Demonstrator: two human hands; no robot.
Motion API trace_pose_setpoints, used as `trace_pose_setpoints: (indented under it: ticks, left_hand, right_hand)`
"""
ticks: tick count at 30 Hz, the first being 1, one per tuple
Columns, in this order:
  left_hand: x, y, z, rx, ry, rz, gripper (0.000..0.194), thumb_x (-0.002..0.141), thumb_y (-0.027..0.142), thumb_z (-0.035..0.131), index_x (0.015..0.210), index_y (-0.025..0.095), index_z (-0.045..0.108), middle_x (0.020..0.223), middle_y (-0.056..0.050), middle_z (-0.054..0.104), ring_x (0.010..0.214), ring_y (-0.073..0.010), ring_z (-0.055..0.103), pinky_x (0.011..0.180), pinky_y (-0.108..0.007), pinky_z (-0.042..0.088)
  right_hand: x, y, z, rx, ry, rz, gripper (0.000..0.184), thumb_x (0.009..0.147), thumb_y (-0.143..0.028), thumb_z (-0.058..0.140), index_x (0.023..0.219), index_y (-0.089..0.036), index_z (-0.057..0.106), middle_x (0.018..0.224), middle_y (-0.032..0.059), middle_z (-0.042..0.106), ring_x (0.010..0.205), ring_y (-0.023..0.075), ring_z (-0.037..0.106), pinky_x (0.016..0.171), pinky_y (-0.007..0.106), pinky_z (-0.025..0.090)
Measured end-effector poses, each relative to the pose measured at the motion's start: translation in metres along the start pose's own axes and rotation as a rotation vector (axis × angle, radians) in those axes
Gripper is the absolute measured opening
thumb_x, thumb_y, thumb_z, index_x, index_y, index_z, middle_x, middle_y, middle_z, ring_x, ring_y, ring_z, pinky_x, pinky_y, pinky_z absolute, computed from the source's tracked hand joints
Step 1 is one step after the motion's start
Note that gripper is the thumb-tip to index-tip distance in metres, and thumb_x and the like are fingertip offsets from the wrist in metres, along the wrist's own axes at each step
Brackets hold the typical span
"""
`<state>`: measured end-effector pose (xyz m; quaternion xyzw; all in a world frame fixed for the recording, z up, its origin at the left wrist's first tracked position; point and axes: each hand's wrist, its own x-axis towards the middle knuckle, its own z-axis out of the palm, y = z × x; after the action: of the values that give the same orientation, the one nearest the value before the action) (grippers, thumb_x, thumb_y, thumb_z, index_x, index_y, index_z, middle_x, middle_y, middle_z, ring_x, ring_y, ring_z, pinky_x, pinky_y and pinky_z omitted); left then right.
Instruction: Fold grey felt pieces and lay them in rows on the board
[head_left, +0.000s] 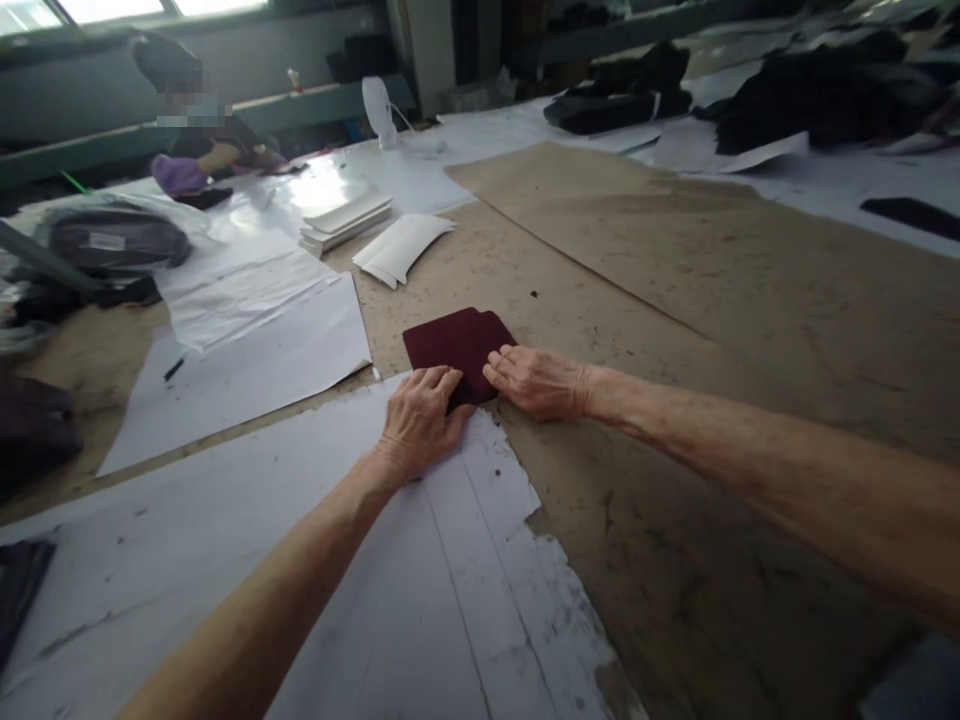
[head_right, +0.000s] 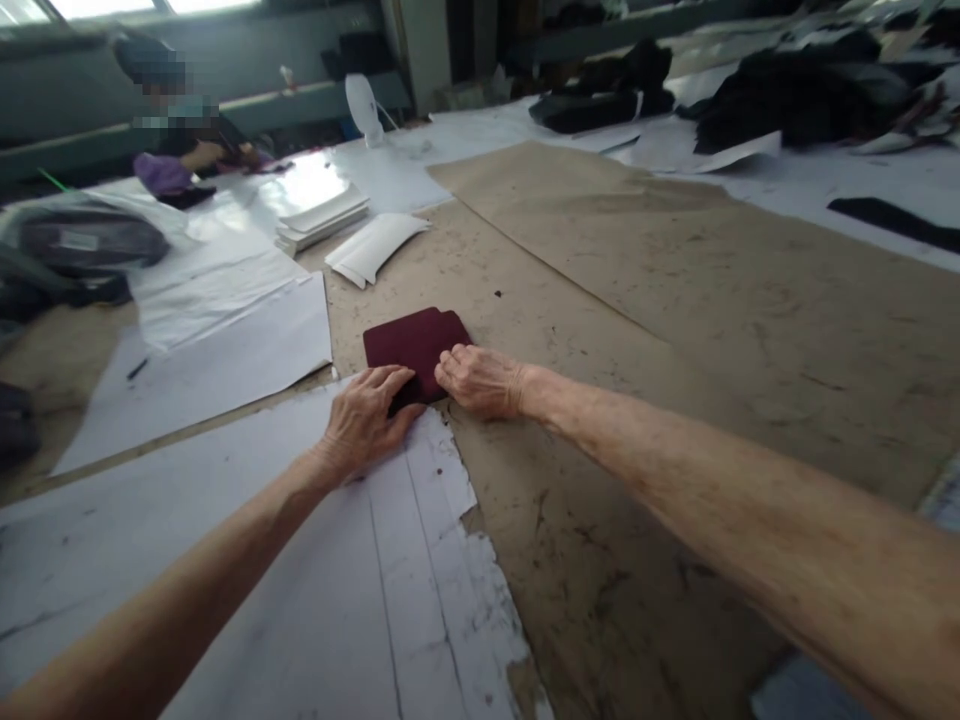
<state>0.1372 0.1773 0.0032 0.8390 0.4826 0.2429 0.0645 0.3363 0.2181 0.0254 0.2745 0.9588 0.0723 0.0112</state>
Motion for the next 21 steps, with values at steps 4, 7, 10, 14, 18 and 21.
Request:
trace_pose_setpoints:
  ticks: [4, 7, 10, 14, 18, 21]
  left_hand:
    - [-0.001, -0.002, -0.003, -0.157, 0.034, -0.079, 0.04, 0.071, 0.028, 0.061, 0.109, 0.018, 0.056, 0.115, -0.008, 0.058, 0.107, -0.0251, 0.05, 0.095, -0.041, 0.037]
    - [-0.012, 0.001, -0.011, -0.295, 0.167, -0.222, 0.035, 0.071, 0.028, 0.061, 0.105, 0.018, 0.058, 0.108, -0.006, 0.061, 0.101, -0.021, 0.054, 0.093, -0.038, 0.039]
    - [-0.038, 0.013, -0.019, -0.45, 0.333, -0.4, 0.029, 0.076, 0.029, 0.057, 0.102, 0.016, 0.058, 0.104, -0.007, 0.062, 0.096, -0.019, 0.056, 0.09, -0.036, 0.042]
    - [-0.075, 0.038, -0.02, -0.702, 0.401, -0.559, 0.03, 0.076, 0.032, 0.058, 0.101, 0.015, 0.058, 0.101, -0.007, 0.062, 0.09, -0.0167, 0.058, 0.085, -0.034, 0.046]
    - [-0.079, 0.055, -0.005, -0.965, 0.34, -0.646, 0.034, 0.072, 0.031, 0.061, 0.1, 0.013, 0.059, 0.095, -0.009, 0.065, 0.089, -0.0177, 0.06, 0.079, -0.031, 0.049]
    - [-0.06, 0.05, 0.003, -1.115, 0.366, -0.679, 0.047, 0.067, 0.03, 0.063, 0.11, 0.013, 0.053, 0.115, -0.013, 0.057, 0.105, -0.0205, 0.055, 0.086, -0.032, 0.047]
  right_hand:
    - [0.013, -0.004, -0.006, -0.063, -0.07, -0.026, 0.034, 0.077, -0.009, 0.04, 0.107, 0.0, 0.052, 0.097, 0.0213, 0.059, 0.084, 0.0255, 0.053, 0.072, 0.037, 0.038]
    - [0.016, -0.009, -0.008, -0.09, -0.052, 0.051, 0.033, 0.071, -0.01, 0.044, 0.102, 0.0, 0.054, 0.093, 0.0211, 0.058, 0.081, 0.0263, 0.053, 0.067, 0.035, 0.037]
    - [0.014, -0.013, -0.007, -0.079, -0.001, 0.145, 0.031, 0.074, -0.012, 0.041, 0.101, -0.002, 0.054, 0.094, 0.0202, 0.058, 0.083, 0.0264, 0.054, 0.065, 0.033, 0.036]
    - [0.011, -0.014, -0.004, -0.04, 0.055, 0.225, 0.03, 0.076, -0.012, 0.038, 0.1, -0.004, 0.055, 0.096, 0.0187, 0.06, 0.082, 0.0246, 0.055, 0.062, 0.031, 0.034]
    - [0.014, -0.014, -0.016, 0.008, 0.135, 0.316, 0.03, 0.073, -0.011, 0.039, 0.097, -0.004, 0.057, 0.093, 0.0167, 0.062, 0.076, 0.0232, 0.056, 0.058, 0.03, 0.033]
    - [0.012, -0.025, -0.045, 0.062, 0.256, 0.418, 0.031, 0.074, -0.014, 0.039, 0.097, -0.006, 0.057, 0.092, 0.0148, 0.062, 0.075, 0.0222, 0.056, 0.059, 0.03, 0.034]
